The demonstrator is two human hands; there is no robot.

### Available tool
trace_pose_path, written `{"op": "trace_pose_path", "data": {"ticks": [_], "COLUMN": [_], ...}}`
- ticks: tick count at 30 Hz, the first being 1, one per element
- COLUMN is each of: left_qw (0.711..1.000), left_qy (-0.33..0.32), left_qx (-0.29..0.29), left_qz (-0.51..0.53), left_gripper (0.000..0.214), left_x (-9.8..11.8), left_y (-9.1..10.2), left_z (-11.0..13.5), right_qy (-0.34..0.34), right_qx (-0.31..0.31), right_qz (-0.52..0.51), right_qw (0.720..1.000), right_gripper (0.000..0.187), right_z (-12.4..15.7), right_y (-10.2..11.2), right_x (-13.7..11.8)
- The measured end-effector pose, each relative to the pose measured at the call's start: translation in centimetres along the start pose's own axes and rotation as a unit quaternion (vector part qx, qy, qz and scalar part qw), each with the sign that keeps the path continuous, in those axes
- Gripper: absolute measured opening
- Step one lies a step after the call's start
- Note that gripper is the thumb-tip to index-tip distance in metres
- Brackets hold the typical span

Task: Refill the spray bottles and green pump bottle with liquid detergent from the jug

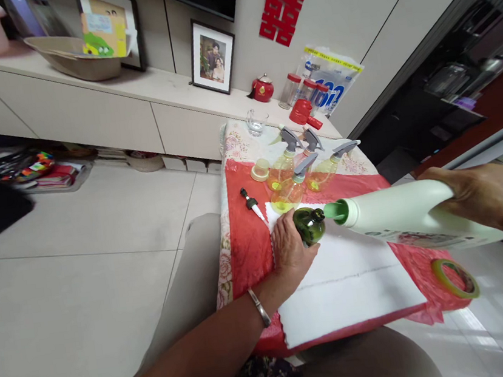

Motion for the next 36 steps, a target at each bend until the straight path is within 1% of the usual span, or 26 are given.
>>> {"op": "trace_pose_path", "data": {"ticks": [4, 8, 10, 13, 16, 19, 21, 25, 27, 29, 31, 32, 36], "left_qw": [1.0, 1.0, 1.0, 1.0, 1.0, 1.0, 1.0, 1.0, 1.0, 1.0, 0.999, 0.999, 0.999], "left_qy": [0.002, 0.005, 0.007, 0.01, 0.011, 0.009, 0.009, 0.01, 0.012, 0.017, 0.017, 0.014, -0.006], "left_qx": [-0.003, -0.005, -0.008, -0.013, -0.013, -0.008, -0.006, -0.002, -0.009, -0.023, -0.036, -0.04, -0.036], "left_qz": [-0.001, -0.007, -0.012, -0.014, -0.01, -0.002, 0.002, 0.009, 0.011, 0.009, 0.006, 0.005, 0.0], "left_gripper": [0.092, 0.092, 0.092, 0.092, 0.091, 0.091, 0.09, 0.088, 0.09, 0.091, 0.093, 0.093, 0.097], "left_x": [0.0, 0.0, 0.0, 0.0, 0.1, 0.2, 0.3, 0.4, 0.4, 0.3, 0.1, 0.0, -0.6], "left_y": [0.0, 0.0, 0.0, 0.1, 0.2, 0.4, 0.5, 0.6, 0.6, 0.5, 0.4, 0.3, -0.1], "left_z": [-0.1, -0.1, 0.0, 0.0, -0.1, -0.1, -0.2, -0.2, -0.2, -0.2, -0.1, -0.1, -0.2], "right_qy": [-0.015, -0.034, -0.046, -0.057, -0.068, -0.056, -0.047, -0.069, -0.071, -0.086, -0.113, -0.123, -0.141], "right_qx": [-0.011, -0.022, -0.021, -0.016, 0.009, 0.077, 0.135, 0.242, 0.292, 0.333, 0.357, 0.363, 0.364], "right_qz": [-0.007, -0.039, -0.062, -0.107, -0.152, -0.226, -0.293, -0.397, -0.453, -0.524, -0.584, -0.608, -0.677], "right_qw": [1.0, 0.998, 0.997, 0.993, 0.986, 0.969, 0.945, 0.883, 0.84, 0.779, 0.72, 0.695, 0.623], "right_gripper": [0.058, 0.061, 0.059, 0.051, 0.05, 0.049, 0.044, 0.026, 0.017, 0.009, 0.01, 0.012, 0.021], "right_z": [-0.3, -0.8, -0.8, -0.7, -0.5, -0.2, 0.1, 1.1, 1.6, 1.8, 1.8, 1.6, 0.6], "right_y": [-0.1, -0.3, -0.4, -0.7, -1.4, -2.3, -2.9, -4.2, -5.1, -6.4, -7.9, -8.7, -11.9], "right_x": [0.2, 0.4, 0.2, -0.3, -0.5, -0.2, 0.2, 0.7, 0.5, -0.1, -0.9, -1.4, -3.7]}}
Point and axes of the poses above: each hand's wrist, its own z-axis away from the middle knuckle, its own y-axis out of the back of the hand, x = y × z, the point moved 2 cm from there along -z, towards the middle knuckle, and after that the axes turned 6 degrees about -x, right-handed, at the moved point
